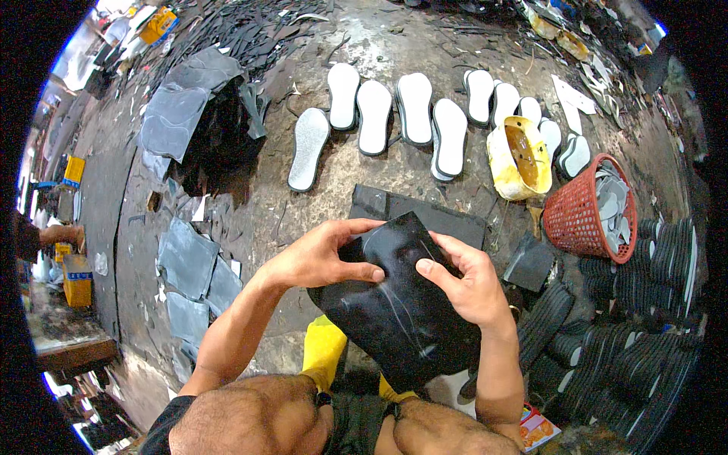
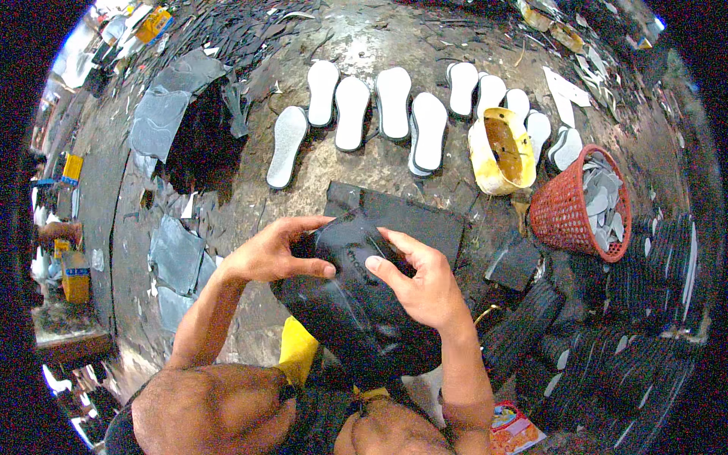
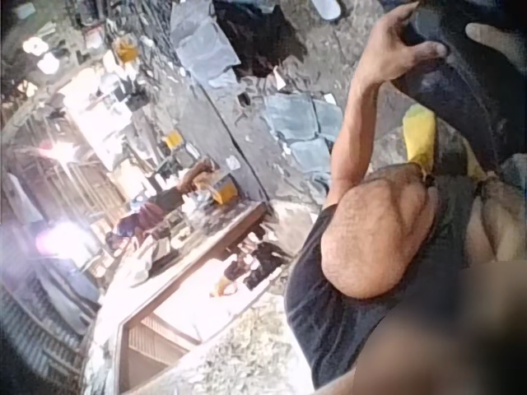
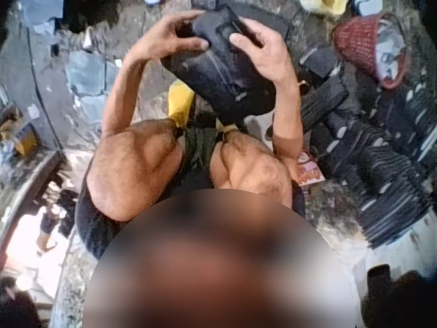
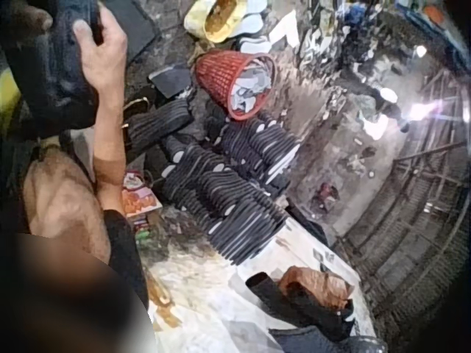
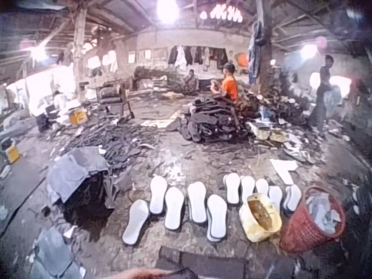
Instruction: The person sits on the floor and repeatedly picks up black rubber shoe uppers and white insoles, aligns them, and presses them together by hand. The person handles each pair one at a time, flips them to check alignment, and places the assembled units aside.
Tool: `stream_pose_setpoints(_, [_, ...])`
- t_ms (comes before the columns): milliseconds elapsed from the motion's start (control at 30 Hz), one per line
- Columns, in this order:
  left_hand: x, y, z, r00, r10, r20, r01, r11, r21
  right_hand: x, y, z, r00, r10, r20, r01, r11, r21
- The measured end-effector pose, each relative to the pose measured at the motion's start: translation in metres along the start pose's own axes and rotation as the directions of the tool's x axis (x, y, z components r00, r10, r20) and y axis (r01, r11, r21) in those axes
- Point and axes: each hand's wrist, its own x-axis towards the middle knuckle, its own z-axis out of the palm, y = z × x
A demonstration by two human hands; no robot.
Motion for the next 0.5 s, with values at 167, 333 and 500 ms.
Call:
stream_pose_setpoints(167, [-0.006, 0.007, -0.012, 0.997, 0.081, -0.019, -0.077, 0.98, 0.182, -0.004, -0.002, 0.013, 0.968, -0.11, -0.225, 0.017, 0.924, -0.382])
stream_pose_setpoints(333, [-0.008, 0.007, -0.023, 0.979, 0.16, 0.125, -0.07, 0.846, -0.529, -0.003, -0.006, 0.014, 0.962, -0.136, -0.236, 0.107, 0.986, -0.13])
stream_pose_setpoints(500, [0.001, -0.028, 0.036, 0.986, 0.068, -0.152, -0.164, 0.251, -0.954, -0.003, -0.011, 0.035, 0.923, -0.171, -0.344, 0.165, 0.985, -0.047])
